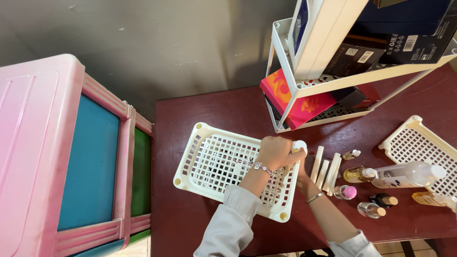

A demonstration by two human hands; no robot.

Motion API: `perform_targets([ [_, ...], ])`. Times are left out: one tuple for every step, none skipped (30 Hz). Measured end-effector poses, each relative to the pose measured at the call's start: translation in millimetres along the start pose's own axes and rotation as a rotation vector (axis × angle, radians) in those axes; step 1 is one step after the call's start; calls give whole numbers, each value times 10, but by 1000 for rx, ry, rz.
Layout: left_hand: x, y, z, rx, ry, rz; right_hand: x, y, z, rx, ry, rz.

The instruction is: The person removes bottles and small items from a white plastic storage rack, then disassembles the rack by detaching the shelves and legs. They wipe the rack components with a cloth and reassemble the rack by inserting the legs and stacking the shelves back together.

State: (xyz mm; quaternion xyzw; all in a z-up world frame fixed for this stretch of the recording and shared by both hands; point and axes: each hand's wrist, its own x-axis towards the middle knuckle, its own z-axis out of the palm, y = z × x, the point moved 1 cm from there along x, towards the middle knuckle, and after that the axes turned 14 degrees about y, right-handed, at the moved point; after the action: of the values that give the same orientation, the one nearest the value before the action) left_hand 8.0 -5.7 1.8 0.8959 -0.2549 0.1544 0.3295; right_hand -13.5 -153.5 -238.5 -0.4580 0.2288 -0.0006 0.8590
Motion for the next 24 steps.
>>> perform_targets([
  [0,6,9,-5,-10,-8,-51,64,-6,25,25,32],
  [2,10,8,-1,-10,-16,-98,109,-14,46,48,64],
  [8,19,4,3,-10,-24,-144,145,-20,47,48,77],
  [10,34,0,7,-10,-32,-193,169,-35,52,49,89],
  [13,48,-5,12,-25,-51,-235,185,-50,55,47,101],
  [18,69,-6,16,-39,-70,-257,184,-65,52,44,100],
  [21,81,-12,20,-53,-90,-261,183,-64,44,35,89],
  [23,90,-22,25,-66,-90,-261,175,-66,36,29,78],
  [25,97,-31,30,-80,-90,-242,170,-51,21,22,61],
  [26,95,-42,33,-94,-88,-219,152,-46,4,14,36],
  [26,96,-56,16,-75,-76,-188,123,-42,-12,2,15],
  [27,99,-73,-3,-56,-61,-156,94,-28,-47,-9,-17],
  [27,98,-99,-22,-38,-47,-128,41,-28,-84,-23,-51],
  [29,105,-118,-27,-64,-58,-105,-1,-10,-120,-37,-83],
  [42,107,-147,-32,-90,-69,-97,-59,1,-180,-64,-122],
  [57,117,-181,-37,-116,-78,-88,-126,23,-241,-86,-165],
  [75,135,-228,-47,-78,-43,-91,-204,41,-297,-107,-203],
  [98,148,-283,-55,-40,-10,-92,-292,64,-362,-141,-240],
  [111,161,-337,-64,-2,24,-120,-379,69,-421,-176,-281],
  [170,125,-387,-112,39,8,-130,-470,71,-476,-213,-320],
  [252,83,-428,-160,79,-7,-147,-551,74,-490,-220,-337],
  [283,35,-508,-192,126,-26,-150,-578,152,-492,-240,-349],
  [275,35,-553,-154,95,-8,-151,-593,240,-493,-255,-370],
  [298,73,-554,-122,68,12,-148,-606,306,-389,-211,-231],
])
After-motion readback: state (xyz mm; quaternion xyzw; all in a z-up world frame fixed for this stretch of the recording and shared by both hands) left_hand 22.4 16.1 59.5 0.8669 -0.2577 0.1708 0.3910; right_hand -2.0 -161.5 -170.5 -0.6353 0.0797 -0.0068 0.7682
